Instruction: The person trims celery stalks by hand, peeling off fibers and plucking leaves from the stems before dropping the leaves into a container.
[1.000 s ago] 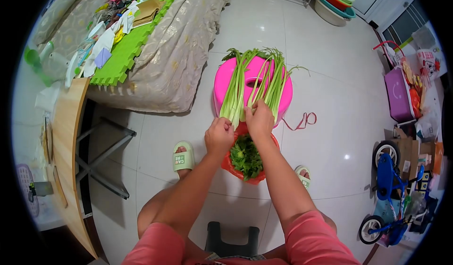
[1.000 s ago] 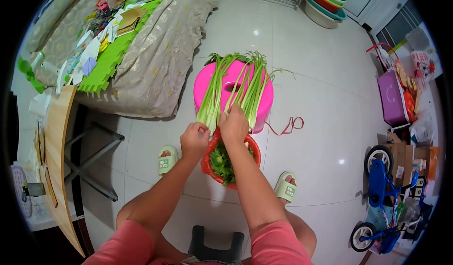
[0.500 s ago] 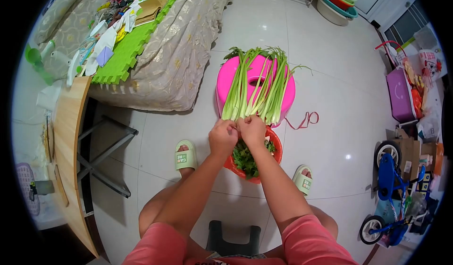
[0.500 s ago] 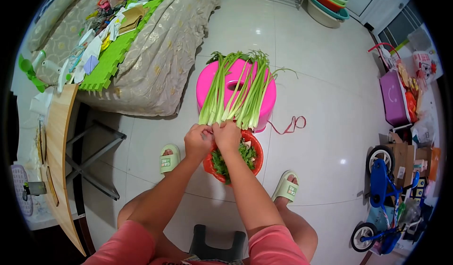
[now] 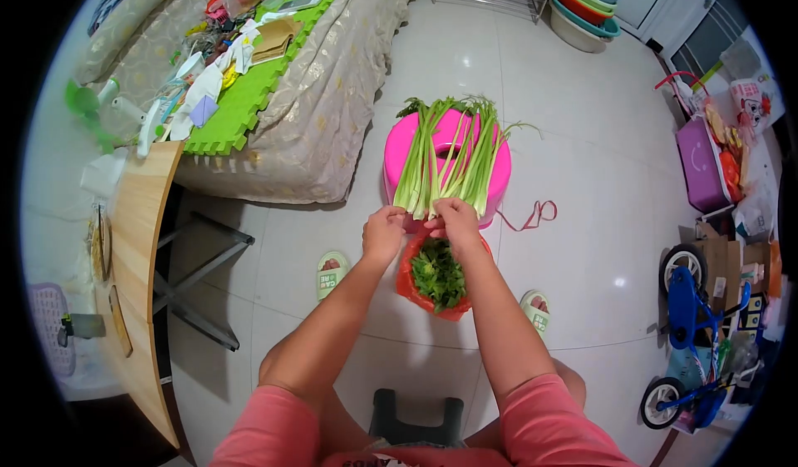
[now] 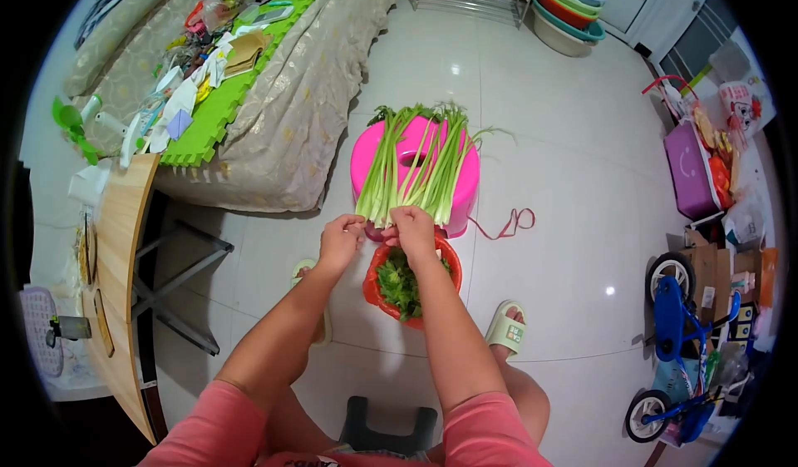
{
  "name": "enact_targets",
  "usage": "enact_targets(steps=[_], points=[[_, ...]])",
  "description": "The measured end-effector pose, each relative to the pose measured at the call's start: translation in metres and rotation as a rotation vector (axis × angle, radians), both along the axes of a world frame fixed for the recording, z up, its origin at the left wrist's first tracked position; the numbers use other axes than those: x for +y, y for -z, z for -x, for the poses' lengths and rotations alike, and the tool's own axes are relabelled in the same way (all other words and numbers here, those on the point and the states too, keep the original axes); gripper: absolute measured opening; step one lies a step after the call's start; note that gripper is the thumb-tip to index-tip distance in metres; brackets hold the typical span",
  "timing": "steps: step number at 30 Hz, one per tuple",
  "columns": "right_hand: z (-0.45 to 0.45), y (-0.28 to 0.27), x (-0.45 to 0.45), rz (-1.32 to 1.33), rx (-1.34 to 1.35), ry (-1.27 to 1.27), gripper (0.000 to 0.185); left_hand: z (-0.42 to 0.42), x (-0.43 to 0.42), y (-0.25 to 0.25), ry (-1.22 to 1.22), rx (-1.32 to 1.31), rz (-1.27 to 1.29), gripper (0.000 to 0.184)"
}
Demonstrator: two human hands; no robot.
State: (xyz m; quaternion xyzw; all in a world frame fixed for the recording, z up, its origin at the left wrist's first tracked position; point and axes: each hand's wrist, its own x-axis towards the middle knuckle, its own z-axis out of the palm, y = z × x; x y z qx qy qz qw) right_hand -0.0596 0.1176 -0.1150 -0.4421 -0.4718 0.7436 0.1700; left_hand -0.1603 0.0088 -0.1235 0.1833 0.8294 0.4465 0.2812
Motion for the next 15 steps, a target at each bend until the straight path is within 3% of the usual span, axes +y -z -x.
enact_targets(steps=[3, 6, 11, 15], points=[[-0.005, -0.032, 0.012, 0.108, 0.274, 0.08, 0.023, 0.002, 0.001, -0.018, 0.059, -0.143, -0.152, 0.02], [-0.01, -0.075, 0.022, 0.027, 0.422, 0.121, 0.025, -0.007, 0.004, -0.048, 0.092, -0.241, -0.252, 0.018], [-0.029, -0.125, 0.021, -0.102, 0.446, 0.127, 0.044, -0.026, -0.002, -0.072, 0.156, -0.242, -0.268, 0.019], [-0.065, -0.165, -0.004, -0.041, 0.677, 0.14, 0.035, -0.046, -0.014, -0.097, 0.188, -0.297, -0.311, 0.02]])
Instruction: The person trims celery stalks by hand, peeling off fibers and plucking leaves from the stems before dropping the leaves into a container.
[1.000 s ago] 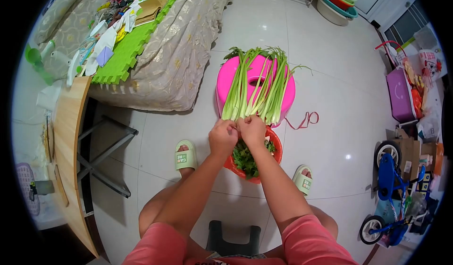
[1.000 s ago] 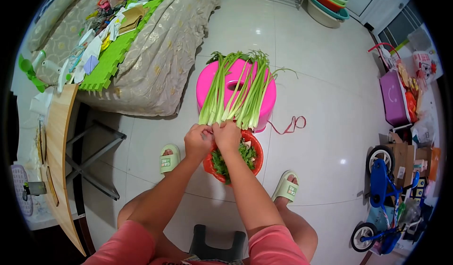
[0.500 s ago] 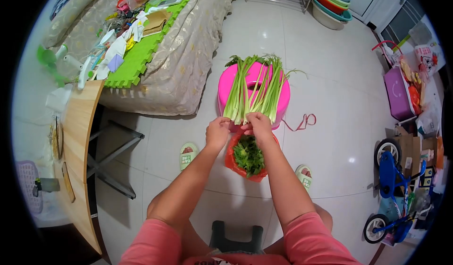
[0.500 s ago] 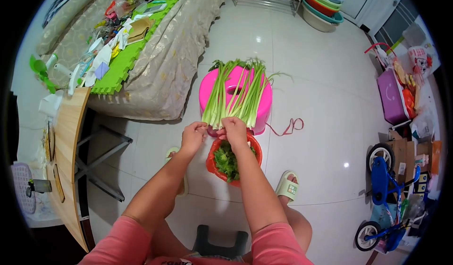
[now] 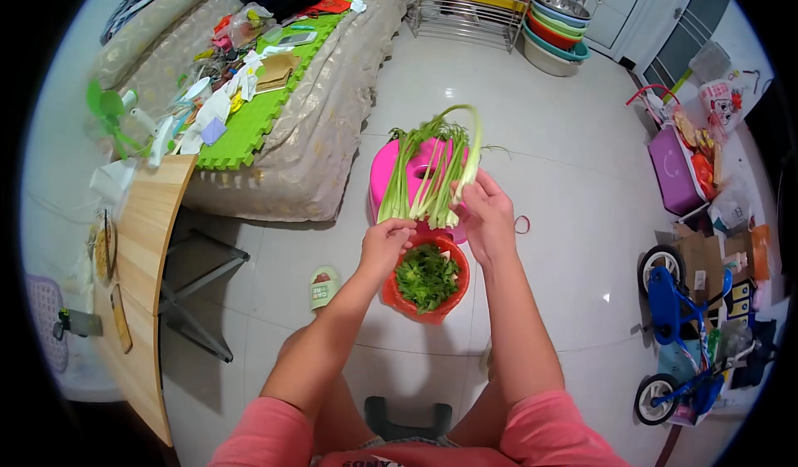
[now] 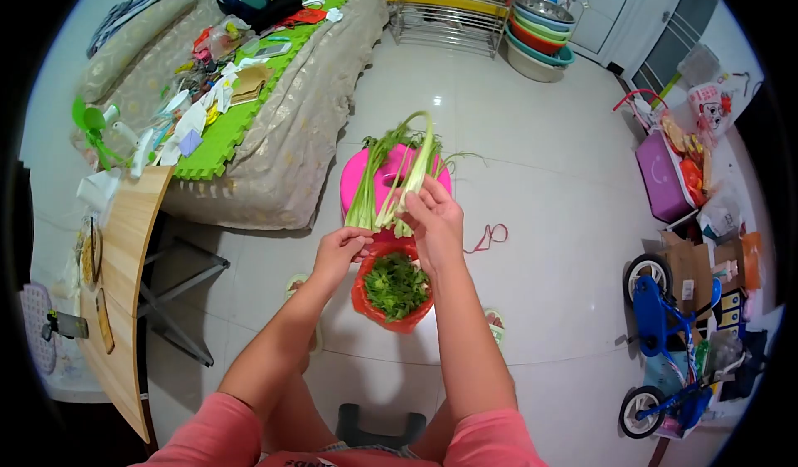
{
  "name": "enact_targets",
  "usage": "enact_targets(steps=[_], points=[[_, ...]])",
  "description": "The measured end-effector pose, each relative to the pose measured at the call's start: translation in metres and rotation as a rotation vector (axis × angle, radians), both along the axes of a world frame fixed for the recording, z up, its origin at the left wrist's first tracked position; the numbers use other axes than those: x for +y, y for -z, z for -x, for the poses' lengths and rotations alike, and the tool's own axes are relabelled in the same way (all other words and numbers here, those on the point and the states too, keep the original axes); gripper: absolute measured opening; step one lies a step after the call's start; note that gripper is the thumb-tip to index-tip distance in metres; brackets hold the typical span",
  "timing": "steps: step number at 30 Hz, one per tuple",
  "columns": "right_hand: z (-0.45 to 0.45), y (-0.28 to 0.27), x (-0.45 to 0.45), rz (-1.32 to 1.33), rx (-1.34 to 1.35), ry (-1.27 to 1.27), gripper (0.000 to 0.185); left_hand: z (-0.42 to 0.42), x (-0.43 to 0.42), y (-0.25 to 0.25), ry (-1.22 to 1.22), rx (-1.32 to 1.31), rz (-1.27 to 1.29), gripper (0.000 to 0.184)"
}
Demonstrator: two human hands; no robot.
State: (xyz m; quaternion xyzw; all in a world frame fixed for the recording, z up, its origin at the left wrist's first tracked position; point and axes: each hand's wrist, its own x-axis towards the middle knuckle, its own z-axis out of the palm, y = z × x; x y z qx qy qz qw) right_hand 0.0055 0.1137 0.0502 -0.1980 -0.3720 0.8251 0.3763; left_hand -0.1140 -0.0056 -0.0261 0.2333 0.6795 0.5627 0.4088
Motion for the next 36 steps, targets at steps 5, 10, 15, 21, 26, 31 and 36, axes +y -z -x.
enact_targets(steps=[5, 10, 15, 21, 26, 31, 36], points=[[-0.031, -0.004, -0.023, -0.094, -0.081, -0.029, 0.031, -0.03, -0.009, -0.037, 0.056, -0.131, -0.237, 0.025], [-0.045, 0.007, -0.033, -0.204, -0.206, -0.008, 0.026, -0.047, -0.018, -0.058, 0.152, -0.233, -0.353, 0.025], [-0.051, 0.009, -0.033, -0.137, -0.3, -0.023, 0.023, -0.047, -0.011, -0.055, 0.207, -0.21, -0.317, 0.028], [-0.05, 0.011, -0.033, 0.005, -0.209, 0.013, 0.017, -0.044, -0.005, -0.053, 0.206, -0.241, -0.327, 0.024], [-0.051, 0.02, -0.036, -0.048, -0.219, 0.06, 0.016, -0.041, -0.007, -0.046, 0.262, -0.424, -0.247, 0.019], [-0.05, 0.02, -0.041, -0.145, -0.288, 0.064, 0.014, -0.039, -0.009, -0.041, 0.246, -0.521, -0.193, 0.013], [-0.045, 0.02, -0.043, -0.26, -0.313, 0.106, 0.01, -0.042, -0.006, -0.038, 0.212, -0.393, -0.21, 0.011]])
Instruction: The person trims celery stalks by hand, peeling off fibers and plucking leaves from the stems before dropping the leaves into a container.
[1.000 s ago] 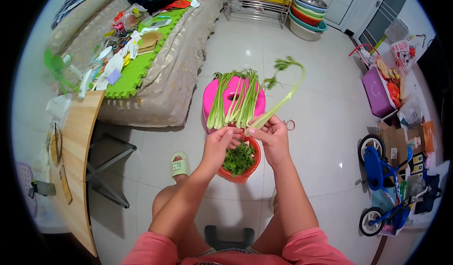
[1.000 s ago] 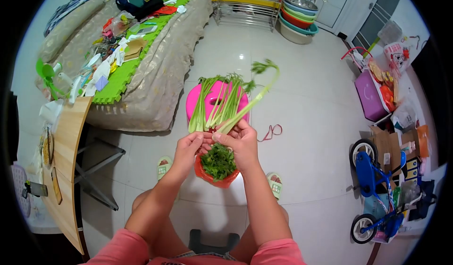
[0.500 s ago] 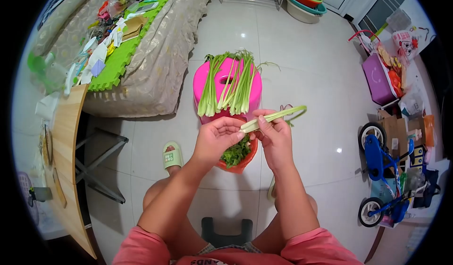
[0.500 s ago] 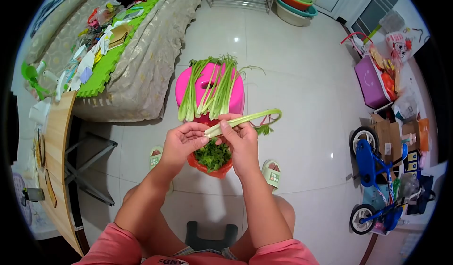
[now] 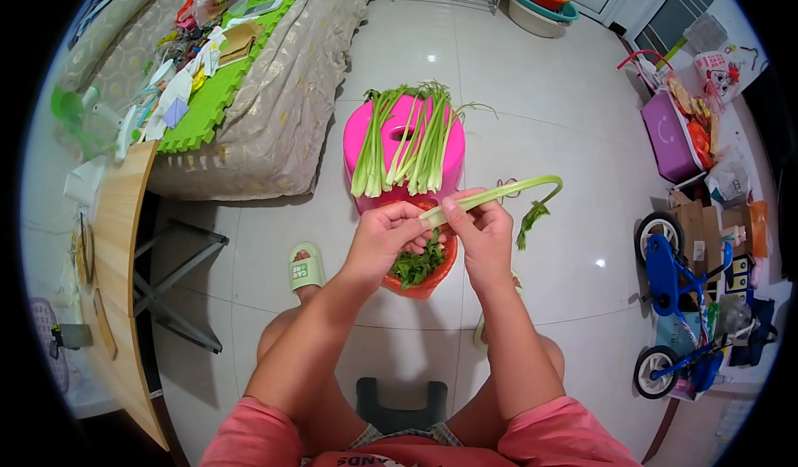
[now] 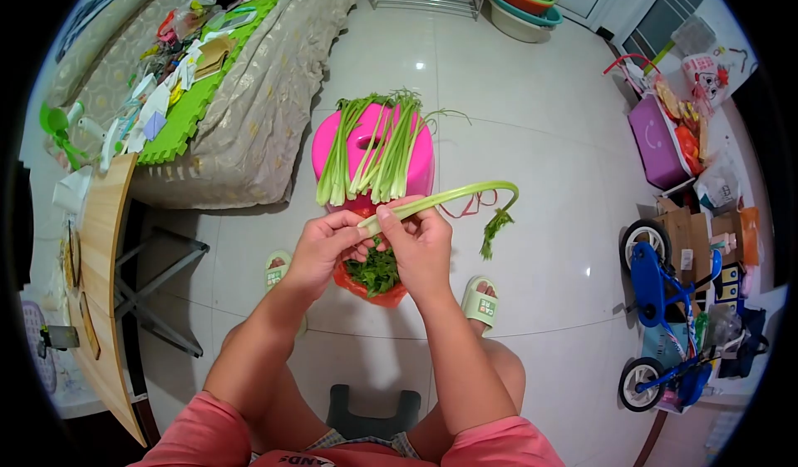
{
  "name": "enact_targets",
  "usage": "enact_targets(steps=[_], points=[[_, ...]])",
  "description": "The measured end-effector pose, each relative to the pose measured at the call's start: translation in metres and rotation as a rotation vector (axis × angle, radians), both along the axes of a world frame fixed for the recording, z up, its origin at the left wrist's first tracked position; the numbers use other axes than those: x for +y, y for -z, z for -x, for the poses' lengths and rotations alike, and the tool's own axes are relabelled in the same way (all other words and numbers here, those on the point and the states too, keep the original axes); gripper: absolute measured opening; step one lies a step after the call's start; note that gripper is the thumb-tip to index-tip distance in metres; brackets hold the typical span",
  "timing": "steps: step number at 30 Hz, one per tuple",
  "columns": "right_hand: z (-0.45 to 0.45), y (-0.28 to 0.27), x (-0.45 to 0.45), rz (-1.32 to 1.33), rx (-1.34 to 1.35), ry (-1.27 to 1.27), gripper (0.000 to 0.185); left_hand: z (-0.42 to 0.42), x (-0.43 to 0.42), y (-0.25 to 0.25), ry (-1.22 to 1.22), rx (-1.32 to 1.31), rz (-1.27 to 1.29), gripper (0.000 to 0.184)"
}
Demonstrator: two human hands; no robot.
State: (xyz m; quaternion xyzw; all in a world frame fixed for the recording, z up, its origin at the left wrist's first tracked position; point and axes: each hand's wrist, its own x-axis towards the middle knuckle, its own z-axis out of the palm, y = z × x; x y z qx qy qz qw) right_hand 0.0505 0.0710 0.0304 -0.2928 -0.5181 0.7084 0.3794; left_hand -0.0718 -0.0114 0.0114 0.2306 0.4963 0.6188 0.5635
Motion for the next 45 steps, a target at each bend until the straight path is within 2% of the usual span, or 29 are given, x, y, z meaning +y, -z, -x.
enact_targets(steps=[4, 9, 16, 24, 31, 33, 36, 43, 45], points=[[0.004, -0.001, -0.001, -0.007, -0.009, 0.016, 0.009, 0.0, 0.002, 0.003, -0.023, 0.019, -0.036, 0.011], [0.006, 0.0, -0.001, -0.032, -0.04, 0.023, 0.008, 0.002, 0.003, 0.0, 0.006, 0.174, -0.041, 0.011], [0.006, -0.002, -0.002, -0.061, -0.023, 0.006, 0.009, 0.004, 0.001, -0.005, 0.005, 0.089, 0.002, 0.01], [0.009, 0.001, -0.006, -0.126, -0.06, 0.013, 0.01, -0.005, 0.003, 0.005, -0.169, 0.25, -0.042, 0.006], [0.01, -0.004, -0.002, -0.033, 0.051, 0.007, 0.01, -0.005, 0.002, 0.002, -0.235, 0.213, -0.101, 0.007], [0.007, -0.005, 0.001, 0.004, 0.086, 0.026, 0.01, 0.0, 0.001, -0.003, -0.093, 0.056, -0.079, 0.01], [0.005, -0.003, 0.002, -0.029, 0.064, 0.017, 0.01, 0.005, 0.0, -0.004, 0.035, 0.087, -0.078, 0.014], [0.002, 0.0, 0.001, -0.102, 0.003, -0.009, 0.009, 0.01, 0.0, -0.001, 0.085, 0.034, -0.029, 0.014], [0.002, 0.002, 0.001, -0.108, -0.002, -0.013, 0.009, 0.009, 0.001, -0.003, 0.089, 0.114, -0.004, 0.013]])
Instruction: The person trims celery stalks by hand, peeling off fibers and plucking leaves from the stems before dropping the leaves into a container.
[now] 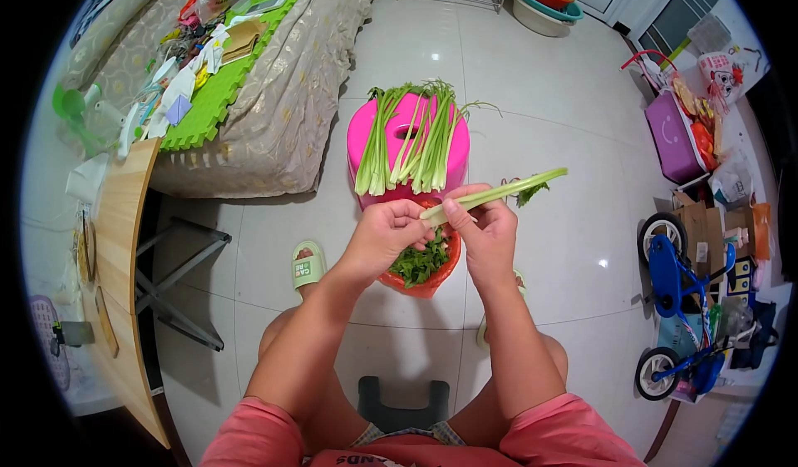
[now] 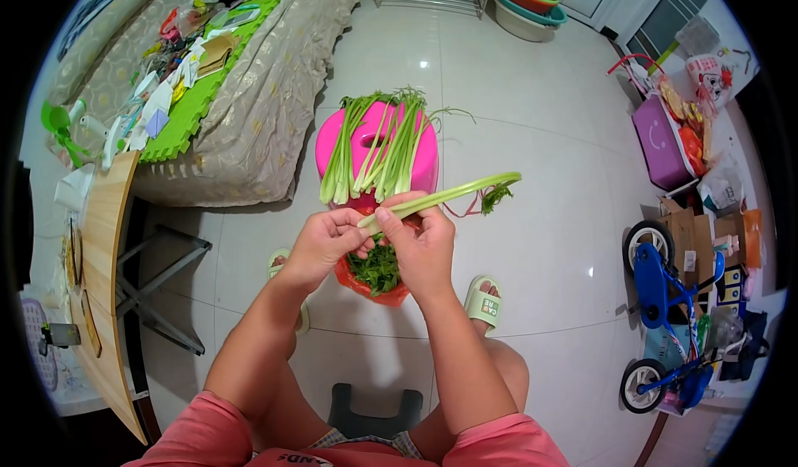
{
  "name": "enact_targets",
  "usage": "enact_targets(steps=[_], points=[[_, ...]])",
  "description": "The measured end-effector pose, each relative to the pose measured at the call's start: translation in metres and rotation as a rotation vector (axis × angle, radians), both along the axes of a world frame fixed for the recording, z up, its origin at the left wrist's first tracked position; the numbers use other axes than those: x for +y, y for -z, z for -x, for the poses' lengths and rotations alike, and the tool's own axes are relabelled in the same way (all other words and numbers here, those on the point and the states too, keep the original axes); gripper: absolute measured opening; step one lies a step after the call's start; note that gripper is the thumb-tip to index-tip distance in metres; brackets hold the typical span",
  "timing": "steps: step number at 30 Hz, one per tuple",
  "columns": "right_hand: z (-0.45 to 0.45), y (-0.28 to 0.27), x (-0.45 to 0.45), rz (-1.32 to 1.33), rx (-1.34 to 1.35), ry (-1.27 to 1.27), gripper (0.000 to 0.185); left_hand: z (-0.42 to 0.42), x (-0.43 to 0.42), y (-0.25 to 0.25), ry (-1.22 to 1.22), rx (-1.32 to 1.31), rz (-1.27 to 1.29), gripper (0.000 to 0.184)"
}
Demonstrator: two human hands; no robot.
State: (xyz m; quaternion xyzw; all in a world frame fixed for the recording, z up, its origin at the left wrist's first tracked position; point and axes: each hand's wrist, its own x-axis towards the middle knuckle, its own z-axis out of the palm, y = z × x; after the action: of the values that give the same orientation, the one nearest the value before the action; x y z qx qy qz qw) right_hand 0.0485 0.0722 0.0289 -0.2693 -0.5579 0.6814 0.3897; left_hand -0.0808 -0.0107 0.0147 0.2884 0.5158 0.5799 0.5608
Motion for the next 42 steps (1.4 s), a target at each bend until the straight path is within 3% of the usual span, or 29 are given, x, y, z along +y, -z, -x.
enact_targets(steps=[7, 16, 19, 21, 24, 26, 28, 31, 38, 41, 42], points=[[0.004, -0.001, -0.003, 0.036, 0.03, 0.016, 0.009, -0.009, 0.002, 0.007, -0.101, 0.082, -0.082, 0.011], [0.005, 0.001, -0.004, 0.152, 0.103, 0.044, 0.014, -0.022, 0.004, 0.007, -0.295, -0.035, -0.139, 0.008], [0.006, 0.004, -0.005, 0.264, 0.153, 0.114, 0.016, -0.025, 0.004, 0.006, -0.337, 0.012, -0.134, 0.008], [0.004, 0.003, -0.001, 0.306, 0.183, 0.193, 0.016, -0.021, 0.002, 0.011, -0.48, 0.236, -0.096, 0.009], [-0.004, -0.002, 0.008, 0.328, 0.237, 0.277, 0.014, -0.016, 0.0, 0.002, -0.352, 0.292, -0.005, 0.011], [-0.003, 0.0, 0.001, 0.304, 0.136, 0.228, 0.017, -0.018, 0.0, 0.002, -0.32, 0.405, 0.066, 0.013], [-0.002, 0.001, 0.0, 0.309, 0.123, 0.212, 0.017, -0.016, -0.003, 0.011, -0.253, 0.68, 0.06, 0.017], [-0.002, 0.0, 0.002, 0.305, 0.143, 0.229, 0.015, -0.014, -0.005, 0.011, -0.213, 0.872, 0.119, 0.02], [-0.002, -0.001, 0.003, 0.317, 0.11, 0.272, 0.014, -0.017, -0.003, -0.004, -0.185, 0.825, 0.194, 0.019], [-0.002, 0.0, 0.002, 0.331, 0.107, 0.246, 0.013, -0.02, -0.002, -0.006, -0.302, 0.841, -0.015, 0.015], [-0.002, 0.0, 0.002, 0.343, 0.1, 0.23, 0.012, -0.02, -0.002, -0.005, -0.313, 0.728, -0.058, 0.014]])
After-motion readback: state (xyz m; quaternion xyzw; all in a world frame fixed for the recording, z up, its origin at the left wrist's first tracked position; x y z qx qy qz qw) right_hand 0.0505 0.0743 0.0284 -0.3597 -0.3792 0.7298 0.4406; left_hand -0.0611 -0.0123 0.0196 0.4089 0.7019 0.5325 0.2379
